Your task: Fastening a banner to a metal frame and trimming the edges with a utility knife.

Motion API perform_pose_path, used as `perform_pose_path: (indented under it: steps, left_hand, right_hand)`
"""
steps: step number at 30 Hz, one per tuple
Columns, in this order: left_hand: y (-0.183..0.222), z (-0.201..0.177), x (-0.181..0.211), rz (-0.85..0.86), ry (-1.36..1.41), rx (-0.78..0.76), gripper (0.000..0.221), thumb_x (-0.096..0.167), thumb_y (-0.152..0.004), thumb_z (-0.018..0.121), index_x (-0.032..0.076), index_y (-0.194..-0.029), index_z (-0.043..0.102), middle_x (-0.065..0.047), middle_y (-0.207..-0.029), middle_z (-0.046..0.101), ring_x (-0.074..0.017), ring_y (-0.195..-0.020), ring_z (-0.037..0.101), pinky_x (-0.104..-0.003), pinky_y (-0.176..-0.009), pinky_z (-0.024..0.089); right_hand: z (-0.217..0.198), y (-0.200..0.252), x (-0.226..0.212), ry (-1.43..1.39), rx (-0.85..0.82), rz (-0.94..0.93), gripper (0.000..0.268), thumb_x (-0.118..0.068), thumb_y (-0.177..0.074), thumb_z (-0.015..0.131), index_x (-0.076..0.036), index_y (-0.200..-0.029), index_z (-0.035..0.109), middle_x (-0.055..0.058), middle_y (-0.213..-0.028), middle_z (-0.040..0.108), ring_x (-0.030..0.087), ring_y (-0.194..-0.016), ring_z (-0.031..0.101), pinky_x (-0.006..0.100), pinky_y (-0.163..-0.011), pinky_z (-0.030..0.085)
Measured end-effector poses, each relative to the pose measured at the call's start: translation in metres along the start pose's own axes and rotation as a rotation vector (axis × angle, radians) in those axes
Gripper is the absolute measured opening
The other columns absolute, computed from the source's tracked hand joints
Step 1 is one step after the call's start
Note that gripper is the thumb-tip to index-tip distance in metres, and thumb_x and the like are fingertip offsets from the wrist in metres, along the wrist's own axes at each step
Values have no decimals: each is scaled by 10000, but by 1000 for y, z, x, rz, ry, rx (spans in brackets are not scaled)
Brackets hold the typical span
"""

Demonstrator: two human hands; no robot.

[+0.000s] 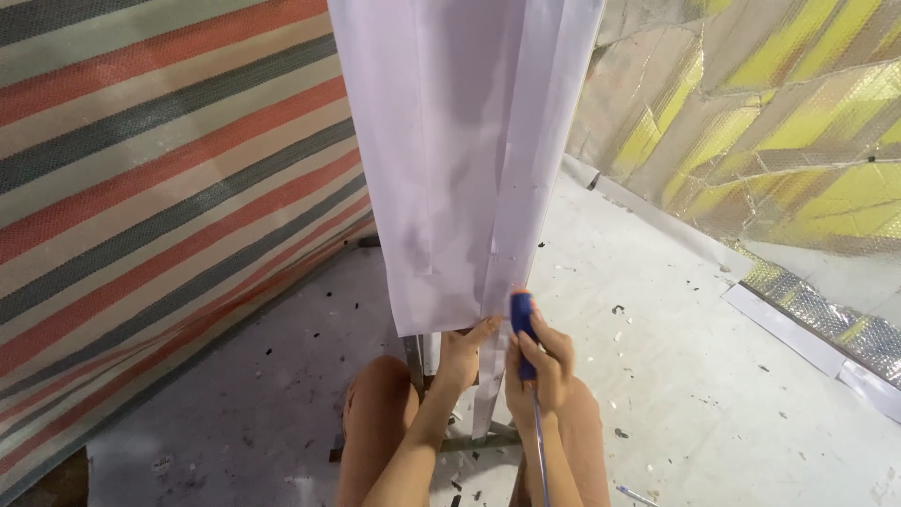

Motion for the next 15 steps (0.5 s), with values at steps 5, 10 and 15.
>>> perform_pose_path:
  steps: [5, 10, 15]
  left_hand:
    - [18, 19, 33, -22, -9, -84, 405, 120, -807, 770, -50, -1163, 679, -147, -1172, 722, -248, -1092, 639, -398, -1050, 441]
    - [-2, -1, 3, -30, 18, -96, 269, 77, -837, 787, 4, -1089, 731, -93, -1030, 742, -198, -968, 658, -367, -983, 461]
    - [5, 13, 24, 98, 22, -124, 368, 51, -822, 809, -17, -1158, 678, -132, -1044, 767, -228, -935, 738, -341, -892, 576]
  right_hand:
    - [12, 1, 14, -56, -9, 14, 211, 76, -866, 764, -60, -929, 616, 153, -1239, 629, 228, -951, 626, 356, -870, 596]
    - [1, -27, -11, 1, -174, 246, 243, 112, -855, 740, -34, -994, 603, 151, -1281, 571, 232, -1074, 607, 346, -922, 575]
    - [-6, 2, -3, 1, -173, 211, 353, 11, -865, 754, -51, -1112, 509, 194, -1353, 525, 276, -1156, 607, 341, -942, 583]
Point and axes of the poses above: each hand's wrist, its own y-axis away from the middle knuckle, its own z-axis out of the palm, x = y × z, the point moved 2 cm from there along -y, towards the middle knuckle
